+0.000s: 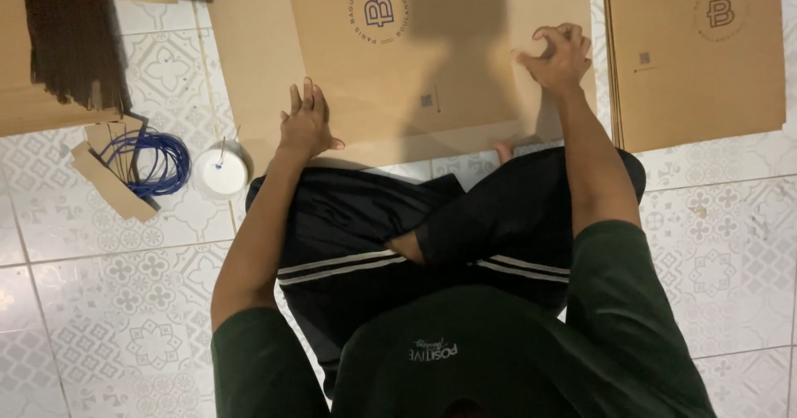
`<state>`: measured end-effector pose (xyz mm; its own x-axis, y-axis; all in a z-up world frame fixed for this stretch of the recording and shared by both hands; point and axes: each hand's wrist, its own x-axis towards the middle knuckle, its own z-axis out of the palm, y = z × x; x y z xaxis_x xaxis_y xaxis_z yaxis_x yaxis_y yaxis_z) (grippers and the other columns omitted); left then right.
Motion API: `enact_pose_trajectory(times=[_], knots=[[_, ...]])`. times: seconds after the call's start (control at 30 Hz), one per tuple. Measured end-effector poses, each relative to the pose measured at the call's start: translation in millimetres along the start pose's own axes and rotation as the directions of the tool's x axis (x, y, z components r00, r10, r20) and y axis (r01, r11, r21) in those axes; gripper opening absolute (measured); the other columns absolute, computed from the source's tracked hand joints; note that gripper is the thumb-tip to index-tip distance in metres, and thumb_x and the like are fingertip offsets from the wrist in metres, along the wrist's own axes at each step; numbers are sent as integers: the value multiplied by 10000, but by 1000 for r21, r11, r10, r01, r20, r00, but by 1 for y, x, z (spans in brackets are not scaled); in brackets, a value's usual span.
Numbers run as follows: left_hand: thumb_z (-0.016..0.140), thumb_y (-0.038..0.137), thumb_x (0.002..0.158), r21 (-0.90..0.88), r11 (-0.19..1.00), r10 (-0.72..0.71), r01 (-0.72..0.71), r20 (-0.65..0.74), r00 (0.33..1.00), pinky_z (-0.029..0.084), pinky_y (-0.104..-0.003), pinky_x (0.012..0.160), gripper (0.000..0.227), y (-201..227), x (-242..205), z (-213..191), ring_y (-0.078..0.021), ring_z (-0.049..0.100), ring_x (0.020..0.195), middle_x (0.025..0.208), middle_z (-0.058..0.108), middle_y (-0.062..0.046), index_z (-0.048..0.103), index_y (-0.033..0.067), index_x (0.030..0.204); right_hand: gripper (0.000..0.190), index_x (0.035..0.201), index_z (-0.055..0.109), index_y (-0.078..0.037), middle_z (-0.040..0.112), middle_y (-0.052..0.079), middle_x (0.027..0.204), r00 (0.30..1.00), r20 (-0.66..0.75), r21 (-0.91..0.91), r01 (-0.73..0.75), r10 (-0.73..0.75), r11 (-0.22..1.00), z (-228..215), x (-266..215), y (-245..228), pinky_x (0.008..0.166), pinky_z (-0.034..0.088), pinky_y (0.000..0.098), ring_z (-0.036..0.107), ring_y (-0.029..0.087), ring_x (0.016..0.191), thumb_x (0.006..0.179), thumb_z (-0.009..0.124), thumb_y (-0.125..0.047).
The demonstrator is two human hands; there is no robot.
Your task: The person sits on the floor and applies glue to the edge of a flat cardboard piece using a small brush. They then press another cardboard piece onto the glued edge and smooth it down. The person repeats this process with additional cardboard pieces, folding and pressing them to form a box.
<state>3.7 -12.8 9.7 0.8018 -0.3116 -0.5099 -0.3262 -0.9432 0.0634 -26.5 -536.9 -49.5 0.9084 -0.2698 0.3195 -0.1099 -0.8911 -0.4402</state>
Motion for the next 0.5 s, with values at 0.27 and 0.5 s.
enact_pose_trajectory(times=[0.27,0.5], knots=[[909,559,644,-52,994,94,-98,-85,992,409,-671,1075,1371,-13,3,19,-538,30,1520,1684,37,-294,154,-85,1591,442,995,635,-297,381,26,1199,956,227,-117,-160,184,980,-14,8,-22,918,276,546,351,313,1164,816,882,-617],[887,530,687,-60,995,74,-76,-26,997,370,-668,1112,1332,-9,4,14,-532,-14,1519,1688,-3,-282,128,-74,1600,438,858,553,-175,372,92,1255,956,246,-102,-141,162,985,-13,4,-33,929,284,552,342,357,1173,1041,638,-564]])
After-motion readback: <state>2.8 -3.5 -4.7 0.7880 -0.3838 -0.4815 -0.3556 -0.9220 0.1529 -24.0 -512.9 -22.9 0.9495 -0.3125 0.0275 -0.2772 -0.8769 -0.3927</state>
